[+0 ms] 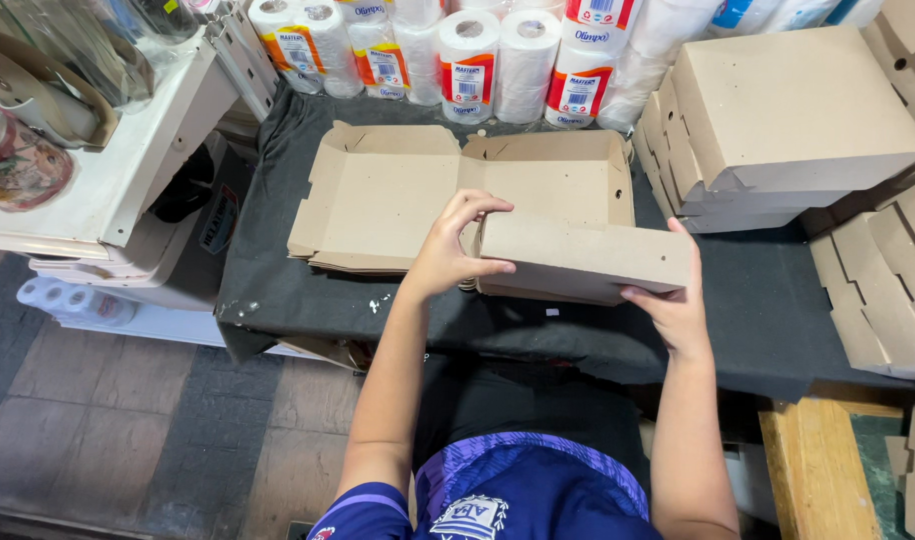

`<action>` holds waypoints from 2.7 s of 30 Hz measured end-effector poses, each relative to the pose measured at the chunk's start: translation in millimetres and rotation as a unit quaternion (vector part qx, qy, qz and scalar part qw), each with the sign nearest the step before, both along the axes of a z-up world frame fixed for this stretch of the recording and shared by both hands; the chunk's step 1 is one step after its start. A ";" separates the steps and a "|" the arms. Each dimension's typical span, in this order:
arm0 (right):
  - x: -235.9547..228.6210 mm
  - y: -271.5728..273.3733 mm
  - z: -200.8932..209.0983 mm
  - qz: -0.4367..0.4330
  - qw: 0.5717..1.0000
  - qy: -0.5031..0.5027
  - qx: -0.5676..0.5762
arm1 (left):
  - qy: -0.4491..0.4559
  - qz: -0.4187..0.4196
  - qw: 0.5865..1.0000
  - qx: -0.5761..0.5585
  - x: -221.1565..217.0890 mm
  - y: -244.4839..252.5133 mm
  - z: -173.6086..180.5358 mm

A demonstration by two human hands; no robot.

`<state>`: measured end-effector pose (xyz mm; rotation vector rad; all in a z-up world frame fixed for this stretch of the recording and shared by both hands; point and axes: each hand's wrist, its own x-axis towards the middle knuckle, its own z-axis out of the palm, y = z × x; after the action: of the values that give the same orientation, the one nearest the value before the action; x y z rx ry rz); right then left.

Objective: The person assembles flat cardboard boxes by folding the sides and tucking the flaps into slots to form a rectangular shape. They repeat this process for several boxes, stacking the finished ones on the table.

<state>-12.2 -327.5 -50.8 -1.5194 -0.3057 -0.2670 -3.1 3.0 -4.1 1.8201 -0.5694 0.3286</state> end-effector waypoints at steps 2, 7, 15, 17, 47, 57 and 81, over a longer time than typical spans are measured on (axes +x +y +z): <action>6.9 -4.6 -12.5 0.003 1.000 0.000 -0.004 | 0.016 -0.005 1.000 0.010 -2.9 2.0 1.8; 16.6 -13.7 -40.2 -0.008 0.999 -0.003 -0.033 | 0.012 0.007 0.996 0.091 -20.5 2.6 17.4; 0.0 6.5 12.8 0.009 0.992 -0.106 -0.067 | 0.018 0.069 0.993 0.098 -37.3 0.8 19.1; 1.3 2.0 7.2 -0.006 0.992 -0.110 -0.059 | 0.036 0.096 0.993 0.061 -36.6 6.7 14.3; -5.9 -54.1 -8.2 -0.161 0.949 0.042 0.268 | 0.227 -0.101 0.840 -0.483 47.5 -188.3 -40.6; -15.8 -59.4 -11.7 -0.150 0.955 0.052 0.251 | 0.255 -0.089 0.828 -0.492 75.3 -245.3 1.3; -25.0 -51.5 -23.4 -0.085 0.968 0.128 0.198 | 0.189 -0.046 0.970 -0.146 144.5 -258.7 -39.8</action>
<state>-37.2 -379.0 -74.2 -1.1657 0.0826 -0.2464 141.4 -255.7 -43.9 1.5138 -0.3157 -0.0030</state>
